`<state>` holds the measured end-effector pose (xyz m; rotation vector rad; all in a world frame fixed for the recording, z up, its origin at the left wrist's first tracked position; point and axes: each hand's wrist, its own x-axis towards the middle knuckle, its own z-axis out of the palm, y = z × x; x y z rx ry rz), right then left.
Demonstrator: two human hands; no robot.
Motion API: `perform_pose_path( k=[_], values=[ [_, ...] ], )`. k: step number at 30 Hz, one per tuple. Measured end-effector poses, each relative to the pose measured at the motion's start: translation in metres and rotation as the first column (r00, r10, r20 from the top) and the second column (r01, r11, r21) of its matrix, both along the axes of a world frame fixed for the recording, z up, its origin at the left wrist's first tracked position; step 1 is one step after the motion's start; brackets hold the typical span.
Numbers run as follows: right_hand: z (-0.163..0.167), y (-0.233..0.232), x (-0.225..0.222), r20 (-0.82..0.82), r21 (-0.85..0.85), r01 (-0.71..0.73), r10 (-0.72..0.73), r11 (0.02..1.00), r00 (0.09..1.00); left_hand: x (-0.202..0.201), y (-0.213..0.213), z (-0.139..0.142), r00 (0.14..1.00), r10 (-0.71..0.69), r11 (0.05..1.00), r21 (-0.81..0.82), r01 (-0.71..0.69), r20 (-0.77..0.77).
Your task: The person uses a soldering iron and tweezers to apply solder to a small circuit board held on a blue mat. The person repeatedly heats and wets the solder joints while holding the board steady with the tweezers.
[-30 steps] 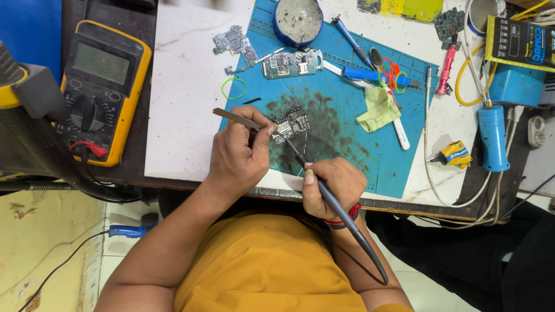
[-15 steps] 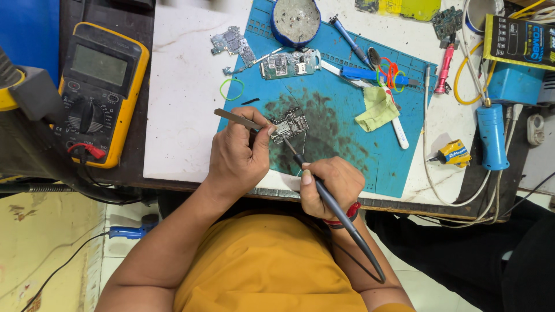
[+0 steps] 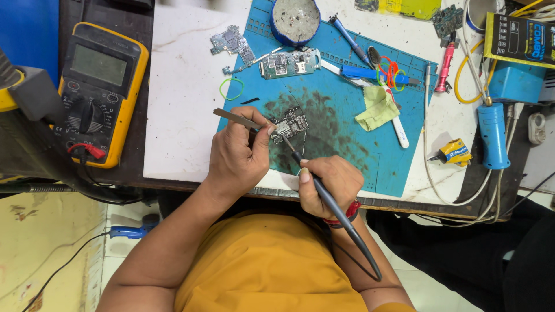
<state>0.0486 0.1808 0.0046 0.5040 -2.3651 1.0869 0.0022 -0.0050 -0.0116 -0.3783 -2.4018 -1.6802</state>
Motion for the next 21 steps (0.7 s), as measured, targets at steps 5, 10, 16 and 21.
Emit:
perform_pose_path(
  k=[5,10,16,21],
  values=[
    [0.0021,0.0003,-0.0003,0.003,-0.012,-0.006,0.006,1.0,1.0,-0.0001,-0.0004,-0.0007,1.0,-0.001,1.0,0.01,0.001,-0.007],
    [0.0032,-0.0018,-0.0005,0.008,-0.011,-0.002,0.003,1.0,1.0,-0.0006,-0.0007,0.0016,0.999,0.016,0.999,-0.048,-0.017,-0.034],
    [-0.0004,0.0033,0.0032,-0.001,-0.051,0.028,-0.028,0.998,1.0,0.0004,0.0003,0.0029,0.999,0.029,1.0,-0.01,-0.028,0.014],
    [-0.0037,0.0028,0.0044,0.02,-0.099,0.052,-0.051,0.994,0.999,0.0006,-0.0007,0.0037,0.999,0.024,0.999,0.028,-0.025,0.041]
  ],
)
